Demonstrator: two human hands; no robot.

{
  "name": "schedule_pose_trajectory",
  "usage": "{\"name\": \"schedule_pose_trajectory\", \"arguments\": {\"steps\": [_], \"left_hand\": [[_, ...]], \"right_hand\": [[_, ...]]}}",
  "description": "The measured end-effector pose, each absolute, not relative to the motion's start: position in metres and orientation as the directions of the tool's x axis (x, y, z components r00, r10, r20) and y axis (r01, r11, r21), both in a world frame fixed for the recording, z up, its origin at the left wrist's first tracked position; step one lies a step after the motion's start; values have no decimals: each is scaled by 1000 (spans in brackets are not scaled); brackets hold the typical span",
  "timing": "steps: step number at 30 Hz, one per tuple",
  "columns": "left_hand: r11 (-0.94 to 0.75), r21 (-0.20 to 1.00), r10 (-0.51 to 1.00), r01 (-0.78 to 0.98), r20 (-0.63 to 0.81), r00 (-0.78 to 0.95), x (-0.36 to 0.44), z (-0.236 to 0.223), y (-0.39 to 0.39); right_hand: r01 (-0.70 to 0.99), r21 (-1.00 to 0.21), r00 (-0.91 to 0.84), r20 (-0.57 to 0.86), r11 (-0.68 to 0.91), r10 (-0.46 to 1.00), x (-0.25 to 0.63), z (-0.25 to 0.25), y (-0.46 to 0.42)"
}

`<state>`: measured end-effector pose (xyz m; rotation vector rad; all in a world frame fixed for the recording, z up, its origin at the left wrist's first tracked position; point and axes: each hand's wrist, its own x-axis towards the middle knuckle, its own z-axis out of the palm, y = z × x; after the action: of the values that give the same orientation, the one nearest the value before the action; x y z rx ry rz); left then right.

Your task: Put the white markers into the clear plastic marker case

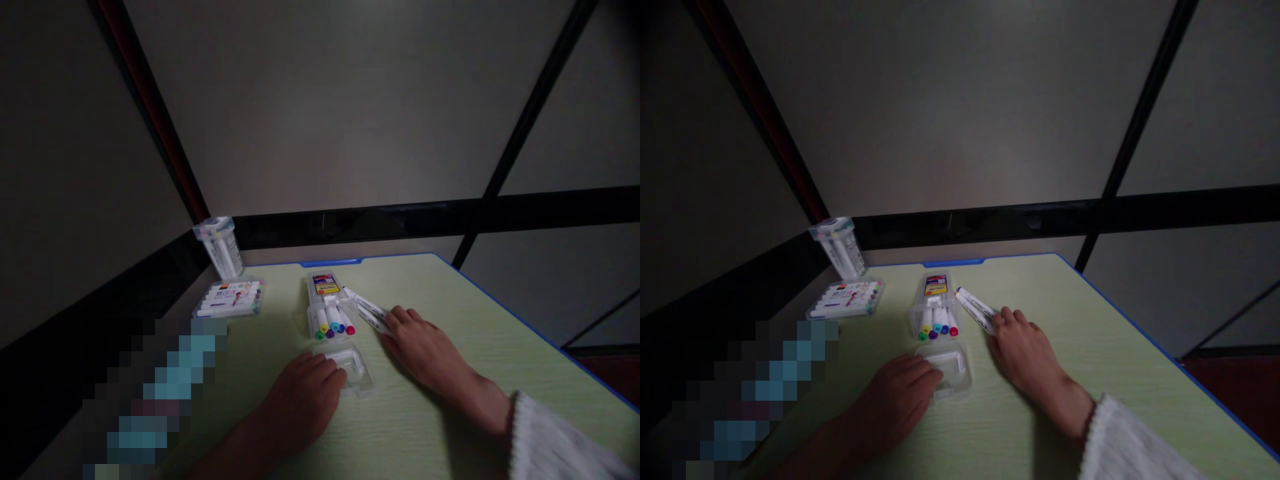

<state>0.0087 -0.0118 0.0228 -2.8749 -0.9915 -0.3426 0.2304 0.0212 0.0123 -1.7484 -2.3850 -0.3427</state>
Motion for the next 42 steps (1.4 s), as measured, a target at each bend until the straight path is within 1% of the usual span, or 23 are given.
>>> {"name": "schedule_pose_trajectory", "arguments": {"steps": [5,12,19,26,30,35,42], "left_hand": [[-794,1,588,608,256,767,9,25,-13],[-789,-9,589,614,273,761,8,20,-12],[-784,18,603,620,255,756,8,22,-13],[-779,4,615,628,202,762,10,26,-13],[-782,1,607,623,228,762,9,24,-13],[-791,0,584,612,296,756,9,20,-13],[-798,1,568,603,339,750,9,23,-14]], "right_hand": [[952,105,-307,292,289,906,231,9,23],[949,99,-316,264,300,911,229,11,23],[946,101,-322,247,307,914,229,12,23],[943,103,-333,230,318,914,229,12,24],[941,101,-337,234,322,912,230,12,24],[941,94,-340,244,326,908,230,11,24],[945,79,-326,277,316,904,230,11,24]]}}
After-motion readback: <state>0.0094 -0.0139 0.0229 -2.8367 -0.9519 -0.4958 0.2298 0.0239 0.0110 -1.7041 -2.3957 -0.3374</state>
